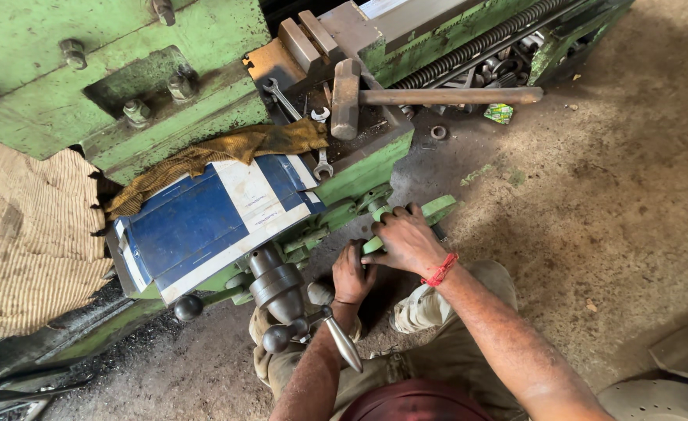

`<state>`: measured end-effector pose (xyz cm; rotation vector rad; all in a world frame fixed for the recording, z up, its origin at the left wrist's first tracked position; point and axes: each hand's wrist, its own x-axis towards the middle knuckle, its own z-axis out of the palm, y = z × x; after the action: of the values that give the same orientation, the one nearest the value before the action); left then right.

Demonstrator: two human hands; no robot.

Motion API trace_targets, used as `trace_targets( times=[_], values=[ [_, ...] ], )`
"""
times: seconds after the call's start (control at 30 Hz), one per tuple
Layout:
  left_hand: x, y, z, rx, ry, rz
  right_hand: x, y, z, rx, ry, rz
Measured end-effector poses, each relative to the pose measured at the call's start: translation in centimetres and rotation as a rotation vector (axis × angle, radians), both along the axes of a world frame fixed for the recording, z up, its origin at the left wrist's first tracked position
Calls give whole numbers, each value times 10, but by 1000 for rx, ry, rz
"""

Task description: The person sits on the floor and repeatedly turns a green handwheel on a lathe to adjust the machine's carriage. The hands remain on the wheel for the duration of the clip, with no other tools or objects handled.

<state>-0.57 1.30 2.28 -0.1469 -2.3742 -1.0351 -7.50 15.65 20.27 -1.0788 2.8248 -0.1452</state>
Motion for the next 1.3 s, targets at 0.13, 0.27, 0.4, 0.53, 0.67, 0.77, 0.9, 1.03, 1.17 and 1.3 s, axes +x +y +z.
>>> trace_targets(
  times=[0.13,0.27,0.4,0.53,0.67,0.77,0.9,1.03,1.17,1.3],
  values=[
    [1,-1,-2,-1,-12,4,0,-2,-1,28,-33,-13],
    [1,-1,-4,0,-13,1,1,-3,-4,33,-32,-22],
    [2,-1,-4,0,0,-1,1,-2,-7,6,1,-14],
    [3,-2,-3,11,-36,-6,0,-4,-7,26,-21,-8],
    [4,-2,-3,12,-38,-4,2,-4,-5,7,3,-5],
    [3,-2,-4,5,-27,1,3,-5,-4,-4,7,-6],
    [3,-2,-6,2,-25,0,3,-6,-5,-5,12,-6],
    [3,-2,-8,7,-30,2,3,-6,-6,-25,27,1],
    [3,-3,-10,8,-44,1,3,-7,-7,-11,15,-4],
    [4,-3,-11,3,-36,-3,4,-7,-8,3,28,-1]
  ],
)
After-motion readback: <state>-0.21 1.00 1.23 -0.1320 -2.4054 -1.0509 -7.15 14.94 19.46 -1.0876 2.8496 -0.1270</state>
